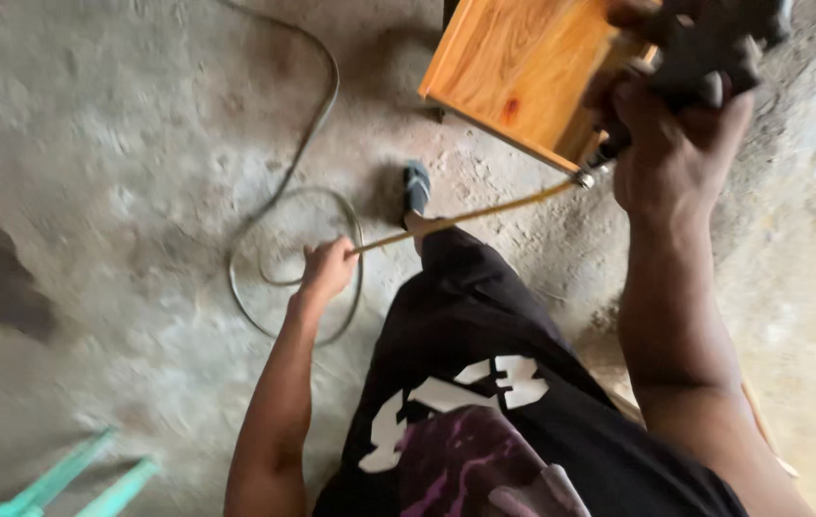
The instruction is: The person uses a spray gun to apply finish to several wooden furniture components, including a drawer front and a carved panel. They move around the items to cover different sides and edges, then flip the drawer to spray the opposite face.
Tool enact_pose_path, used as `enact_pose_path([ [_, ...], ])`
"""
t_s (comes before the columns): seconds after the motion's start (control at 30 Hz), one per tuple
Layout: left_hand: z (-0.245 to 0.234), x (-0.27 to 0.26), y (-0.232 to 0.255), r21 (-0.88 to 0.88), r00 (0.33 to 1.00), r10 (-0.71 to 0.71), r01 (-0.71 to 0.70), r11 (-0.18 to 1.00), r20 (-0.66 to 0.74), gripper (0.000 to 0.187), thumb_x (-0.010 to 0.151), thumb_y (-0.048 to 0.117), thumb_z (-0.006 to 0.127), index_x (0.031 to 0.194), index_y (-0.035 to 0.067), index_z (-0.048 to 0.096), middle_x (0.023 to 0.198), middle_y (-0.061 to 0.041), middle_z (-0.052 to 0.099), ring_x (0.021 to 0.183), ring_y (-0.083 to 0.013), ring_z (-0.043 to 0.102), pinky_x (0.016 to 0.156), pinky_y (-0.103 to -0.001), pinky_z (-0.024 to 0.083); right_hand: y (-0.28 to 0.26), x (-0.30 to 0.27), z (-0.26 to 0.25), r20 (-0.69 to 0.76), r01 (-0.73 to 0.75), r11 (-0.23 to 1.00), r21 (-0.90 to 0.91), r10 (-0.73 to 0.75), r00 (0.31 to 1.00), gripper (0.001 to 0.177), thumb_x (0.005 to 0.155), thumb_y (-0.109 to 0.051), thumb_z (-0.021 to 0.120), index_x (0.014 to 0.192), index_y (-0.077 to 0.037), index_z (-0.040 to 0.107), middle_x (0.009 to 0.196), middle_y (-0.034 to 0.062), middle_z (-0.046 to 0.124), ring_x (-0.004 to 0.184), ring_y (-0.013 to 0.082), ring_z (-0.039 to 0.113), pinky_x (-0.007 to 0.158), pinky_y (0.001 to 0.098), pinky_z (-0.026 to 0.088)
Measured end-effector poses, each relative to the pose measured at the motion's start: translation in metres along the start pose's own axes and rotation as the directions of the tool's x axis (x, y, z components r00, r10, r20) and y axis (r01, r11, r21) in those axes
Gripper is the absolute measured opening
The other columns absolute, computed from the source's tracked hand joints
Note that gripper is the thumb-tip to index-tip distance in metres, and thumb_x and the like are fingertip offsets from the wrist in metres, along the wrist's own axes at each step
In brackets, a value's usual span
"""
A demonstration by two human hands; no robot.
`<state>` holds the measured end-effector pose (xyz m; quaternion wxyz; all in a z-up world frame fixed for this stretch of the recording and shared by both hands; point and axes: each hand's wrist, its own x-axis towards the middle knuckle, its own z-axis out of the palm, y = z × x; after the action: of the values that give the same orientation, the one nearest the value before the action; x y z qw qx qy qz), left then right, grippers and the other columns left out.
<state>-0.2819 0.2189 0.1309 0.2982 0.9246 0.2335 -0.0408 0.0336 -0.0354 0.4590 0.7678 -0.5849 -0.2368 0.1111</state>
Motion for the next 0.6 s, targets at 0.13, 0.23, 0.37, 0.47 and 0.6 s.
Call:
enact_pose_path([
  [0.13,-0.07,0.062,-0.019,-0.23,0.983,-0.062,0.102,0.968,0.174,0.022,0.088,0.026,0.075,0.1,0.008,0.071,0.085,-0.017,0.071,0.08,-0.0367,0.069,0.068,-0.045,0.053,0.115,0.035,-0.058,-0.371,-0.028,0.999,-0.026,0.017,0.929,0.051,0.099,0.017,0.052,0.147,0.0,0.048,0.125,0.0181,0.072,0.071,0.0101,0.06,0.059,0.0225,0.045],
  [0.23,-0.12,0.14,-0.001,-0.136,0.986,0.044,-0.022,0.991,0.16,0.022,0.089,0.028,0.079,0.098,0.009,0.074,0.085,-0.016,0.07,0.079,-0.0364,0.067,0.067,-0.045,0.051,0.214,0.048,-0.083,-0.589,-0.184,0.965,-0.186,0.04,0.807,0.025,0.108,0.006,0.059,0.133,0.0,0.06,0.111,0.0129,0.071,0.072,0.0101,0.059,0.06,0.0254,0.045],
  [0.37,-0.172,0.243,0.038,0.015,0.955,0.228,-0.235,0.972,0.189,0.025,0.082,0.032,0.083,0.09,0.01,0.075,0.079,-0.012,0.068,0.076,-0.0345,0.065,0.068,-0.046,0.051,0.327,0.062,-0.074,-0.689,-0.33,0.927,-0.179,0.121,0.714,0.019,0.112,-0.02,0.059,0.12,-0.003,0.064,0.1,0.0038,0.072,0.071,0.0071,0.056,0.061,0.0254,0.046],
  [0.47,-0.187,0.321,0.065,0.115,0.814,0.512,-0.556,0.823,0.274,0.025,0.08,0.033,0.083,0.087,0.01,0.074,0.08,-0.01,0.065,0.084,-0.0326,0.063,0.076,-0.046,0.049,0.389,0.078,-0.054,-0.658,-0.363,0.878,-0.312,0.075,0.749,0.024,0.113,-0.022,0.06,0.124,-0.001,0.065,0.101,0.0048,0.074,0.089,0.0113,0.065,0.079,0.0284,0.052],
  [0.6,-0.182,0.403,0.091,0.111,0.645,0.651,-0.739,0.664,0.4,0.021,0.079,0.03,0.081,0.082,0.012,0.072,0.082,-0.007,0.062,0.088,-0.0291,0.061,0.081,-0.044,0.047,0.452,0.103,-0.051,-0.777,-0.589,0.724,-0.359,0.117,0.618,0.029,0.111,-0.03,0.061,0.104,-0.002,0.058,0.077,0.0081,0.061,0.07,0.0182,0.055,0.066,0.0355,0.046],
])
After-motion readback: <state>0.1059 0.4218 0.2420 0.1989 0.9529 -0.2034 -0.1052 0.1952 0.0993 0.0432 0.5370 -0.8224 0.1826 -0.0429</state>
